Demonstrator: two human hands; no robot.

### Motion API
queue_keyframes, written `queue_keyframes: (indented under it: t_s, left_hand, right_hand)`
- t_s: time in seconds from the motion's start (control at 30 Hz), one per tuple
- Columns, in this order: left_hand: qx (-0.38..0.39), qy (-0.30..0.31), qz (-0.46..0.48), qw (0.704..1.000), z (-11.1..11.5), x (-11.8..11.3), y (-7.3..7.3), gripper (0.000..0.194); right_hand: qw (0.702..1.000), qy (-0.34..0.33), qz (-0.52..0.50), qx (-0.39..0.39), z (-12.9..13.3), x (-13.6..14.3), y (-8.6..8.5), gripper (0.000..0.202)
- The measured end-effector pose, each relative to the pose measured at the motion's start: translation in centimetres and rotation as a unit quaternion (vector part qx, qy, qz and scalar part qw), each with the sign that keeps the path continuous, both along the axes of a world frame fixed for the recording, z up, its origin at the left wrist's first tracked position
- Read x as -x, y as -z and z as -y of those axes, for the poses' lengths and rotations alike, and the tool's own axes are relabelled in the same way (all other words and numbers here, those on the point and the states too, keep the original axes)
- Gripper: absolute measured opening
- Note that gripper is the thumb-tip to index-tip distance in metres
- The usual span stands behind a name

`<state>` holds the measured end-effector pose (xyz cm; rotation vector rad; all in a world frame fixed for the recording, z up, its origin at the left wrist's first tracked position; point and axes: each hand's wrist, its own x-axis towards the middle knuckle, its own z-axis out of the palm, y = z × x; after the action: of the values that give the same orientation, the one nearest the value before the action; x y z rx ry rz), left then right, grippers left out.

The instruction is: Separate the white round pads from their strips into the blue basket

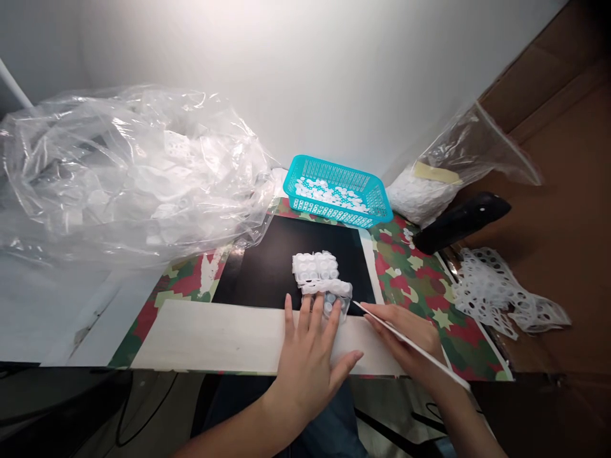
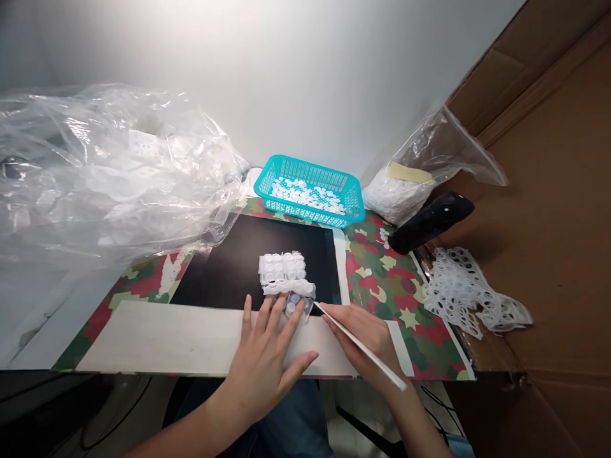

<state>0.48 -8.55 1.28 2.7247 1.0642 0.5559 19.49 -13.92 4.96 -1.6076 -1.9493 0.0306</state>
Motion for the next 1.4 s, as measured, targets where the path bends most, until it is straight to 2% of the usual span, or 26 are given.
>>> queue_keyframes:
  t_s: [0.13,0.27,0.37,0.57,0.73,0.8,0.93,1.13,1.4]
  left_hand:
    - [-0.007,0.005,0.008,1.000,-0.3,0.0,-0.1,0.063]
    - [-0.011,0.065,0.006,0.998,-0.2,0.6,-0.1,0.062]
    - [-0.004,0.088,0.007,0.996,-0.2,0.8,0.2,0.062]
    - [0.023,0.068,0.019,0.997,-1.5,0.5,0.0,0.066]
    - [0.028,0.054,0.036,0.998,-2.3,0.3,-0.2,0.067]
    - [0.026,0.052,0.037,0.998,-2.3,0.3,-0.1,0.068]
    - [0.016,0.083,0.030,0.996,-1.8,0.4,-0.1,0.069]
    - [0.022,0.115,0.025,0.993,-1.0,0.7,-0.4,0.061]
    - [0.069,0.068,0.038,0.995,-1.1,0.2,-0.5,0.067]
  right_hand:
    - [1.000,0.017,0.005,-0.010,0.2,-0.1,-0.1,0.021]
    - [1.000,0.016,-0.005,0.000,-0.1,-0.4,0.2,0.023]
    - [1.000,0.014,-0.019,0.000,-1.1,-0.5,0.5,0.023]
    - [0.998,0.044,-0.027,-0.020,-3.6,-0.8,0.5,0.021]
    - [0.994,0.083,-0.037,-0.068,-3.5,-0.8,0.9,0.018]
    - [0.995,0.060,-0.035,-0.069,-3.0,-0.7,1.3,0.019]
    - [0.998,-0.040,-0.033,-0.033,-1.9,-0.8,1.8,0.026]
    - [0.994,-0.108,-0.022,-0.002,-1.1,-1.8,2.4,0.034]
    - [0.994,-0.110,0.000,-0.007,-0.8,-1.9,2.7,0.038]
